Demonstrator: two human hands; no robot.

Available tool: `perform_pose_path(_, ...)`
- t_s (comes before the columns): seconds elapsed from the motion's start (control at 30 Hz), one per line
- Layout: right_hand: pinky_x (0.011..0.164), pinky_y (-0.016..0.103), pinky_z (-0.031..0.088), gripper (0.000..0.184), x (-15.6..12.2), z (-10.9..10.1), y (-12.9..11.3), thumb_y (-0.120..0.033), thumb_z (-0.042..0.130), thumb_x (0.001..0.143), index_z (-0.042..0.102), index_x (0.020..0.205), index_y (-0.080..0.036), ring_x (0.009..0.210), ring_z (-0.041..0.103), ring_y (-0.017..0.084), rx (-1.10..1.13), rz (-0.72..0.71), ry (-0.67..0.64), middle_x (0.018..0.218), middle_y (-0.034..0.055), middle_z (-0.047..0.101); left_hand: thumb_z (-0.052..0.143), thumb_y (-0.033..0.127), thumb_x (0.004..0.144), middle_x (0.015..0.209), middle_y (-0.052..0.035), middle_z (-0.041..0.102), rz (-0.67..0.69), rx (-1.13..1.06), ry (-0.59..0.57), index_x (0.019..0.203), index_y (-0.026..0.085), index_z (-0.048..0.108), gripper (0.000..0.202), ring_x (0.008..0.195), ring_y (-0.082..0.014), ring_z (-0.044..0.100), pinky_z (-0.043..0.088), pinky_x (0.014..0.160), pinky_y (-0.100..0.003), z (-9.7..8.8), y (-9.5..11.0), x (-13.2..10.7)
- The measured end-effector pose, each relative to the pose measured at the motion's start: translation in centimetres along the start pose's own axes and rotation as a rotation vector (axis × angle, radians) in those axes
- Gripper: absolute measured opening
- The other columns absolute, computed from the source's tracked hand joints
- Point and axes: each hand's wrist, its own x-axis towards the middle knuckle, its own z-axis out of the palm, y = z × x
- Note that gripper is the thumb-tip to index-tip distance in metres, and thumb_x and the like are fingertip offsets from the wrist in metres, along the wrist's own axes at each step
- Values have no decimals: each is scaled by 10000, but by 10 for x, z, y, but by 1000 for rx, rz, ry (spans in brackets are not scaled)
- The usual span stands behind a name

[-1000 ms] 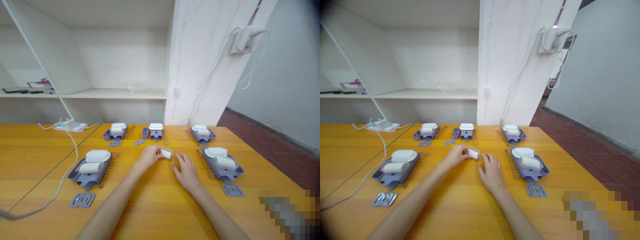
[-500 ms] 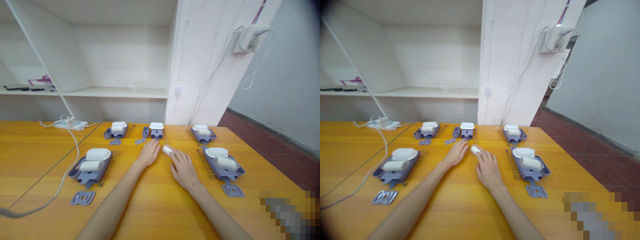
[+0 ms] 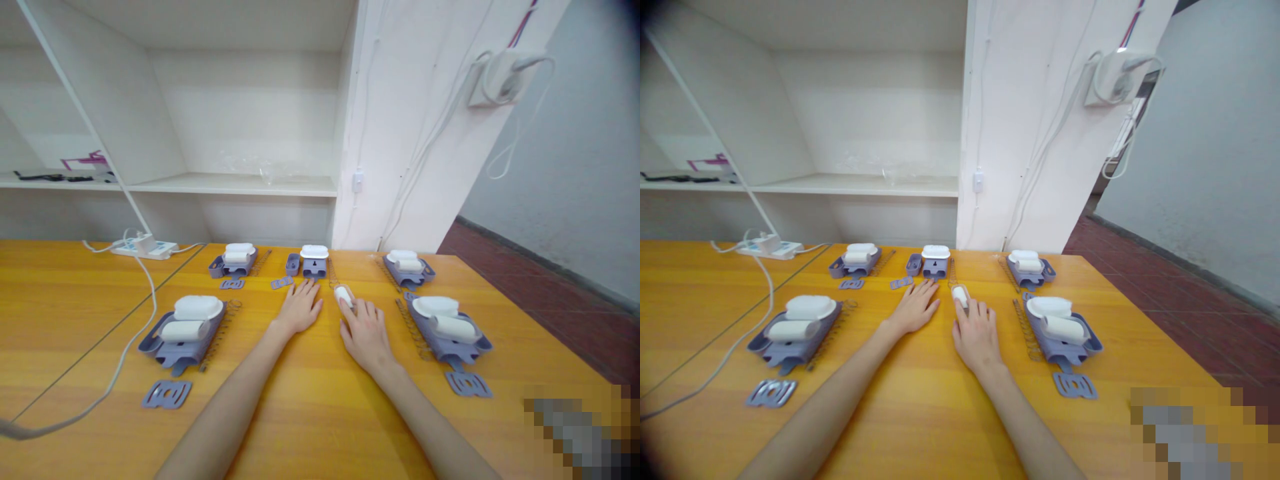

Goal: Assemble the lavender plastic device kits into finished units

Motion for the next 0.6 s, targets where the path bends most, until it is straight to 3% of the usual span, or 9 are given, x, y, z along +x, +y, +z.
perform_pose_path(0.3,833,382,268,410,-5,1,5,-262,442,851,471,1258,-232,964,405,255,-7,80,50,1032,111,523,323,390,896,1225,-103,501,49,38,20,1298,200,390,449,1142,-232,441,303,979,-381,-18,14,-10)
perform_pose_path(0.5,876,415,247,393,-5,4,9,-254,454,836,500,1226,-229,996,397,269,-37,140,81,1040,119,523,298,406,898,1173,-139,489,69,86,0,1331,132,334,513,1071,-249,456,340,930,-375,-25,23,-30)
perform_pose_path(0.6,890,424,236,379,-5,6,11,-255,459,831,514,1205,-221,998,396,269,-34,157,89,1036,120,522,303,419,895,1138,-128,499,74,79,-40,1281,145,398,482,1051,-247,458,340,935,-376,-34,24,-47)
